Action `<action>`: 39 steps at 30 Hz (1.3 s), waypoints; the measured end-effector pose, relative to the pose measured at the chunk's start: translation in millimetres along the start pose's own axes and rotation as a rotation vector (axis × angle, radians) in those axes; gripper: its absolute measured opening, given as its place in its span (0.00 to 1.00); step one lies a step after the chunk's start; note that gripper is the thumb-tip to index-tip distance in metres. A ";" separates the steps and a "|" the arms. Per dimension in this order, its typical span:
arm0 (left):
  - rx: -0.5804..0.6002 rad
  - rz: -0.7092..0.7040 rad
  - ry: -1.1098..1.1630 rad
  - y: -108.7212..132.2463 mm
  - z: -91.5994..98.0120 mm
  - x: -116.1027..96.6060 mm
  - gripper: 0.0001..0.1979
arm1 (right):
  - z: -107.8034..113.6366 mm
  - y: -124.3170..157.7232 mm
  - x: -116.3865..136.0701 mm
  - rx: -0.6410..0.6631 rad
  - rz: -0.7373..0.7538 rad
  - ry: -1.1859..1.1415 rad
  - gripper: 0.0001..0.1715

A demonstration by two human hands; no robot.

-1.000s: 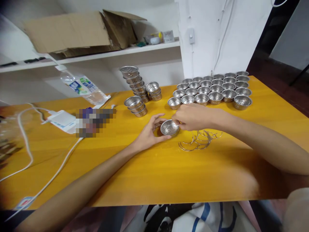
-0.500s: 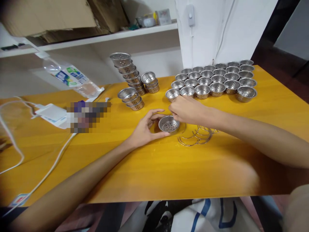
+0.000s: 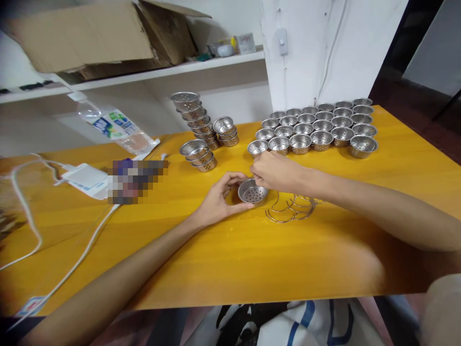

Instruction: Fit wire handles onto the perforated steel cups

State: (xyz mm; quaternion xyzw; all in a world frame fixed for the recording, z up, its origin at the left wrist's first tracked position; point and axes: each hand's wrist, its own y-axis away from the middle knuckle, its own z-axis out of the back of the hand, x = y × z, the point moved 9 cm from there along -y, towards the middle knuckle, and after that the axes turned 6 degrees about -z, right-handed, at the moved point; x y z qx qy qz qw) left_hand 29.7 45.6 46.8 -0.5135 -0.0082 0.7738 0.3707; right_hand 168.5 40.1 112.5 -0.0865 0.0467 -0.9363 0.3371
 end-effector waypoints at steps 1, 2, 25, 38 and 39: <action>0.022 -0.021 -0.028 -0.8 -1.2 -3.2 0.33 | -0.9 0.2 0.1 -0.008 -0.017 -0.014 0.15; 0.048 -0.045 -0.065 -1.7 -2.7 -6.6 0.30 | -1.5 0.4 0.5 -0.016 -0.035 -0.038 0.14; 0.142 -0.019 0.075 -6.2 -3.0 2.7 0.23 | -31.3 -1.7 -2.0 0.314 -0.063 -1.045 0.21; 0.228 -0.063 0.039 -7.1 -6.2 -3.3 0.25 | -40.2 1.7 -2.0 0.408 -0.047 -1.043 0.16; 0.220 -0.054 0.039 -7.2 -6.4 -3.2 0.25 | -41.9 1.3 -2.6 0.405 -0.068 -1.048 0.15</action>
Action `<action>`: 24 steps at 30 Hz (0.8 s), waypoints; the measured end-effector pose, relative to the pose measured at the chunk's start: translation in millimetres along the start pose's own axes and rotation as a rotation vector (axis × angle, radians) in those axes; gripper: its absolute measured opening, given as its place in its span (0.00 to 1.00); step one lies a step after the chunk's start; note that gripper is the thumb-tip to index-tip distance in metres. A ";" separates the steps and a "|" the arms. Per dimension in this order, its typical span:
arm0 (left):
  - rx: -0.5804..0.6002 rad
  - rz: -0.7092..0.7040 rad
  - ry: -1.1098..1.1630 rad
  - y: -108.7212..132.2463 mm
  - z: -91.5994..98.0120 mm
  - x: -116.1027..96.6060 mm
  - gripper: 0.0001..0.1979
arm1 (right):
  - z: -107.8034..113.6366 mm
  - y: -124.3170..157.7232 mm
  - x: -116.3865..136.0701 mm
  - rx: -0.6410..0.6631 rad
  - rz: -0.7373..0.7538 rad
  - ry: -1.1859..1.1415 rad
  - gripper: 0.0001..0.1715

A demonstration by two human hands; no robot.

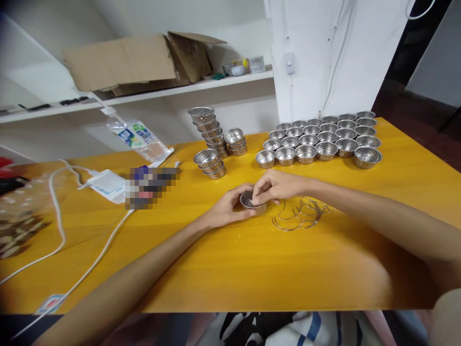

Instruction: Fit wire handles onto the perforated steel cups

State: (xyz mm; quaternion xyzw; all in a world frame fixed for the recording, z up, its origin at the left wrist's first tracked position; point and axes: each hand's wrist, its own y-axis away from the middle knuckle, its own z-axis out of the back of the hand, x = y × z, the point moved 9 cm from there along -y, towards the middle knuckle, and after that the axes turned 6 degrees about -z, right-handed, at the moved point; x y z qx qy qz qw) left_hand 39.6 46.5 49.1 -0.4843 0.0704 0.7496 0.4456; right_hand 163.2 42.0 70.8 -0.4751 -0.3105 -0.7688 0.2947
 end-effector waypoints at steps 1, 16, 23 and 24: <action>-0.005 0.012 0.000 -0.1 -0.4 0.3 0.25 | 0.3 -1.4 -2.5 -0.021 -0.016 -0.010 0.15; -0.038 0.033 0.003 0.9 0.6 9.0 0.26 | -1.2 -7.2 -2.3 -0.163 0.046 -0.105 0.06; -0.059 0.030 -0.002 2.5 2.5 8.3 0.27 | -2.4 -10.2 -0.6 -0.186 0.088 -0.005 0.03; -0.059 0.029 -0.002 2.7 2.6 7.7 0.26 | -2.7 -10.4 -0.5 -0.185 0.086 -0.007 0.02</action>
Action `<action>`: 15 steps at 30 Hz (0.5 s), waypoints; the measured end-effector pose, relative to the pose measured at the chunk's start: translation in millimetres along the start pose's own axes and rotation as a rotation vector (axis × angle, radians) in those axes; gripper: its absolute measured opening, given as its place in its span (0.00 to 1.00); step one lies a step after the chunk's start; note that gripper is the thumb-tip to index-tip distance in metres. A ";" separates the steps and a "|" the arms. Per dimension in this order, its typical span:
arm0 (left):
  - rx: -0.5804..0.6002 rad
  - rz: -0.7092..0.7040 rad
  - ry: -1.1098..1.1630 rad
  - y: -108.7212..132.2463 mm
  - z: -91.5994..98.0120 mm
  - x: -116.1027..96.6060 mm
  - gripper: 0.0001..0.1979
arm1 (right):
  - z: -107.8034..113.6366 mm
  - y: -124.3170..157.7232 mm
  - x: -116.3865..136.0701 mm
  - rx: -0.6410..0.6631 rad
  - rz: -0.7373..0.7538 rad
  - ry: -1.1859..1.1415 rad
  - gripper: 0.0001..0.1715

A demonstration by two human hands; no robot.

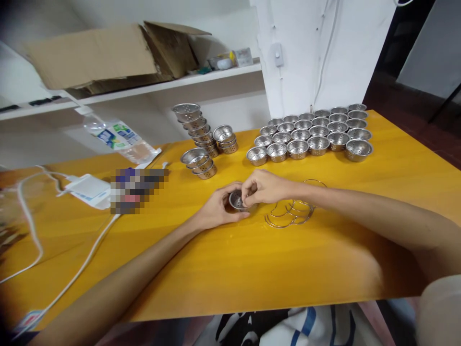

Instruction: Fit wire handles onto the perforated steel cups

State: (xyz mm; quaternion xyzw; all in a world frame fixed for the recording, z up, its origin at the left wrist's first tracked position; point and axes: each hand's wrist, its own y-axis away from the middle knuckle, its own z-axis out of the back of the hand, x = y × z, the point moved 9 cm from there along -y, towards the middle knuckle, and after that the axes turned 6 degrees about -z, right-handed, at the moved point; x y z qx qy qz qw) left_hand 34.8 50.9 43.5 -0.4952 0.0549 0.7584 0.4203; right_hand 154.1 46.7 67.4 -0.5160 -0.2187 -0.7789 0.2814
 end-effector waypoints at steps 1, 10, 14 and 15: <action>0.002 0.000 0.000 0.1 0.0 -0.6 0.25 | -0.6 0.0 0.1 0.006 -0.006 -0.006 0.02; 0.008 -0.010 -0.025 -1.5 -1.1 -5.2 0.23 | 0.0 1.5 -1.8 0.007 -0.070 -0.041 0.02; 0.007 -0.047 -0.042 -1.4 -0.4 -7.3 0.25 | -0.7 1.9 -5.3 0.009 -0.063 -0.051 0.01; 0.005 -0.049 -0.047 -1.2 0.0 -7.2 0.25 | -1.5 2.0 -6.0 0.014 -0.063 -0.051 0.02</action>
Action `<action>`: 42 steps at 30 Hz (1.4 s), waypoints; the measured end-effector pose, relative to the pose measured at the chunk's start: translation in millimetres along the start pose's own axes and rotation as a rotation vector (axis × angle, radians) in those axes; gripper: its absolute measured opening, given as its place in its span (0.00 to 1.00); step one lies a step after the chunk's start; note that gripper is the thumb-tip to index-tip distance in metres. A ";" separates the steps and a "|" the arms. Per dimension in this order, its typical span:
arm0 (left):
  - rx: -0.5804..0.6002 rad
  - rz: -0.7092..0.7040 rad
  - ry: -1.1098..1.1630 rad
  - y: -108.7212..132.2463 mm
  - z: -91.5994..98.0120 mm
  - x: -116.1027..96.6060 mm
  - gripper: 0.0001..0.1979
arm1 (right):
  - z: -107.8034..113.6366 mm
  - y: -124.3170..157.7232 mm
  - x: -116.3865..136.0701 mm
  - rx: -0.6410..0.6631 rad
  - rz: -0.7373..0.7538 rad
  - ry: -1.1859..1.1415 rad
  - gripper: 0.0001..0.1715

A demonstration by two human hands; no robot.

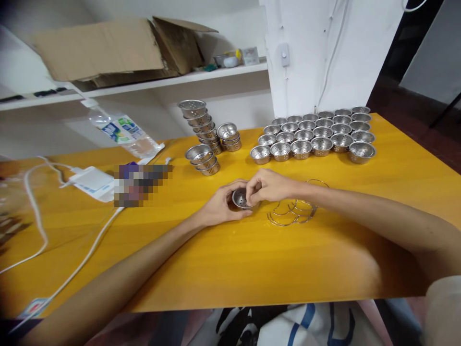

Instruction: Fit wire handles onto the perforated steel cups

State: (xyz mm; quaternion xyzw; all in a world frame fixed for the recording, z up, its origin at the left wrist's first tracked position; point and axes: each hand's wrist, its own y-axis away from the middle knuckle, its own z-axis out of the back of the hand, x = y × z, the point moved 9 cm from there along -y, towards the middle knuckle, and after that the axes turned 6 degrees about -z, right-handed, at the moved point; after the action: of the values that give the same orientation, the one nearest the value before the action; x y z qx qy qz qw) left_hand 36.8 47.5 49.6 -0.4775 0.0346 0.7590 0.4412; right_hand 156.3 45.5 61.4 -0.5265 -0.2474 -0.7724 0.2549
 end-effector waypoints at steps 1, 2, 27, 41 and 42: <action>-0.001 0.002 -0.006 0.2 0.3 0.4 0.26 | -0.7 0.0 -0.7 0.004 -0.001 0.001 0.03; 0.000 0.007 -0.013 0.3 0.3 0.9 0.26 | -0.9 -0.1 -1.0 0.003 -0.001 -0.001 0.03; -0.006 0.054 0.002 0.6 2.1 6.5 0.27 | 3.0 -4.4 -4.4 -0.039 0.025 -0.014 0.06; -0.018 0.049 0.016 0.2 3.2 8.5 0.29 | 0.8 3.4 9.2 -0.014 0.072 0.145 0.08; -0.021 0.044 0.009 -0.1 2.9 8.3 0.29 | 0.7 4.2 9.4 0.000 0.059 0.169 0.09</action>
State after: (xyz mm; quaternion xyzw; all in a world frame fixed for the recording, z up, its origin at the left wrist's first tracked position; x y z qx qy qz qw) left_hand 33.6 54.2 45.0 -0.4849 0.0390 0.7666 0.4192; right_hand 156.5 41.6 71.0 -0.4665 -0.2095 -0.8062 0.2977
